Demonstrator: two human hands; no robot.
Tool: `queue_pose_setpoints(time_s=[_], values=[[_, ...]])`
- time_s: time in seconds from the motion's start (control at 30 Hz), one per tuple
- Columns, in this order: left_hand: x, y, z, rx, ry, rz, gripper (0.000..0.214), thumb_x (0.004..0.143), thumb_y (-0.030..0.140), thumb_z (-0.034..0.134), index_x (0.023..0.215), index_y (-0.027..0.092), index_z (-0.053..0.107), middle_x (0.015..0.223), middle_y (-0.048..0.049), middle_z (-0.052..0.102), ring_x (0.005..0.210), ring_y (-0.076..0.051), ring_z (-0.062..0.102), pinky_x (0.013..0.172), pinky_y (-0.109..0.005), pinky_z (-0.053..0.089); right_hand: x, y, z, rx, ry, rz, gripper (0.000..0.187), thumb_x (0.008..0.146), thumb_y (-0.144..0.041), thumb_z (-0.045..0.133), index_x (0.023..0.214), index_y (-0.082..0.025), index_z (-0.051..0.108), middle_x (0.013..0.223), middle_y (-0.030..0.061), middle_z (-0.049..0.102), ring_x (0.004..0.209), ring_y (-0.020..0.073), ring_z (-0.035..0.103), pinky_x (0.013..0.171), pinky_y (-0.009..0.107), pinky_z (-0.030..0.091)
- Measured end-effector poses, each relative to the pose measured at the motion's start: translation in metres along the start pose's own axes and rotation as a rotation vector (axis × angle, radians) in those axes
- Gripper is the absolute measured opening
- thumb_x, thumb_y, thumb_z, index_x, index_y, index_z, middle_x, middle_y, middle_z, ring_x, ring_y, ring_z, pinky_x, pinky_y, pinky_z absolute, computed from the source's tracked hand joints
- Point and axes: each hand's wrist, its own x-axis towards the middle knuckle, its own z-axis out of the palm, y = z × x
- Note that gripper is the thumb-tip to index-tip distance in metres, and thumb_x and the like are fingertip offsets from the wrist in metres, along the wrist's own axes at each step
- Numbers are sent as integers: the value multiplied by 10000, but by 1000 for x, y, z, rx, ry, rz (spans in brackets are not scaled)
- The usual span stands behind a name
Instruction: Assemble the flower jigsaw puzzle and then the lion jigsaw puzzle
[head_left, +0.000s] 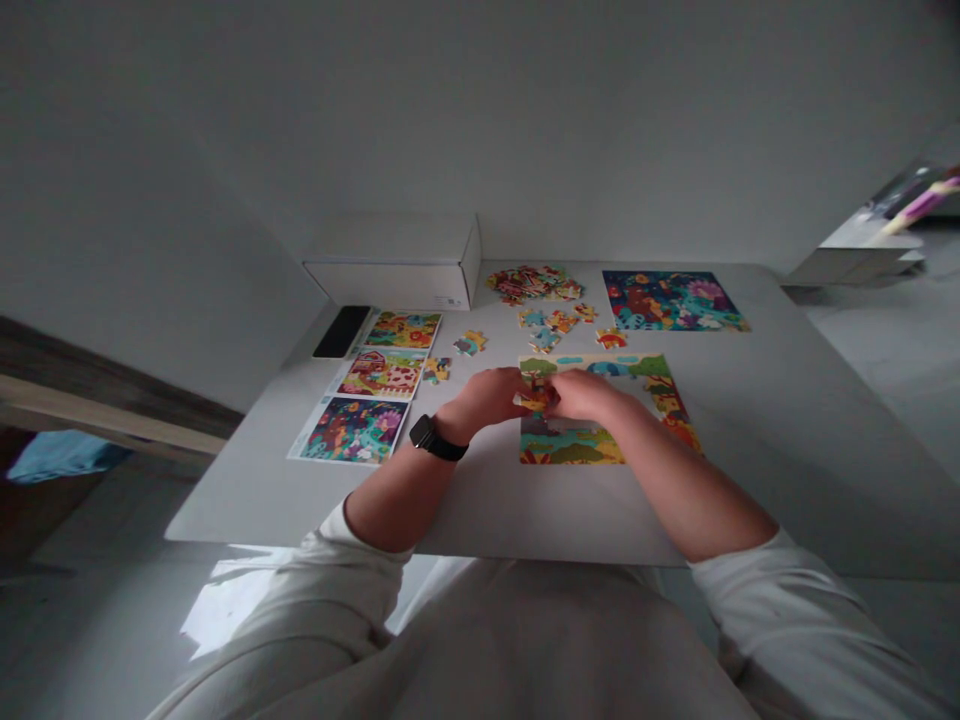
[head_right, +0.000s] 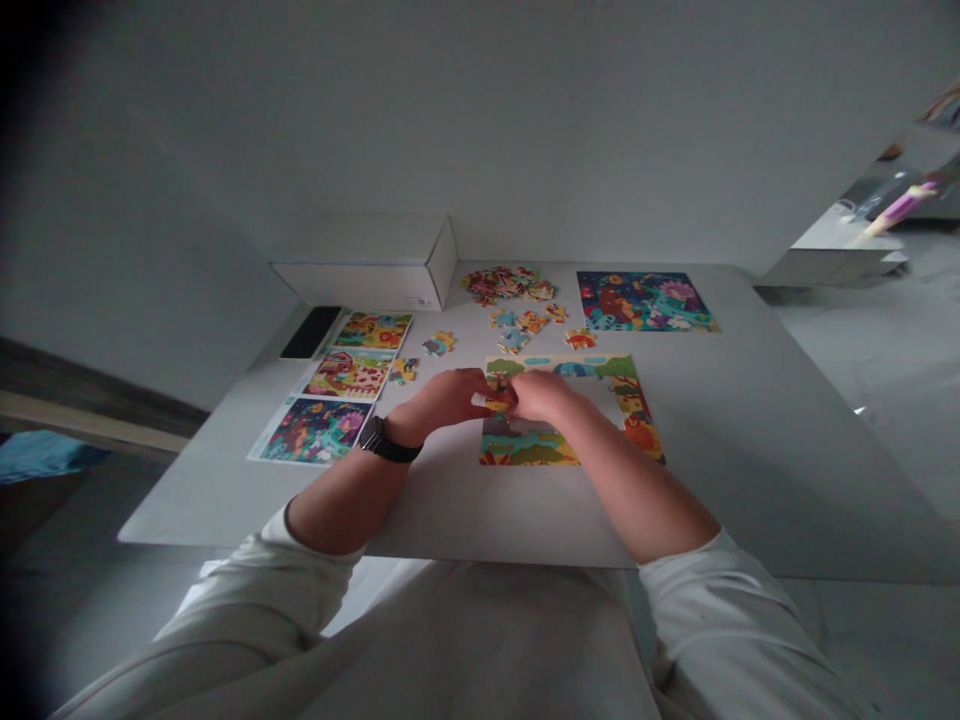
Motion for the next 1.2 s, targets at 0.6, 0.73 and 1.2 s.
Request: queue_pose_setpoints(time_s=[0.6, 0.73, 1.2], values=[[0, 1, 19, -31, 64, 145, 974, 839, 661, 835, 1641, 216, 505, 1739, -204, 411, 1606, -413, 381, 1319, -541, 318, 0, 25, -6, 104, 65, 65, 221, 900, -338, 808, 1096, -237, 797, 1129, 101, 834, 979, 262, 760, 784, 304, 524], [3, 5, 31, 6, -4, 121, 1125, 817, 769, 795, 1694, 175, 414, 1777, -251, 326, 1655, -442, 291, 1336, -606, 248, -19, 92, -18, 182, 294, 56, 333, 911, -299, 775, 1235, -223, 771, 1186, 89, 817, 1068, 255, 753, 951, 344, 557], [6, 6, 27, 47, -79, 96, 1210, 773, 819, 803, 1728, 216, 371, 1788, -236, 325, 1642, -465, 320, 1339, -647, 204, -95, 205, 30, -48, -12, 87, 1123, 705, -375, 904, 1720, -260, 439, 1782, 126, 380, 1618, 395, 413, 1327, 500, 355]])
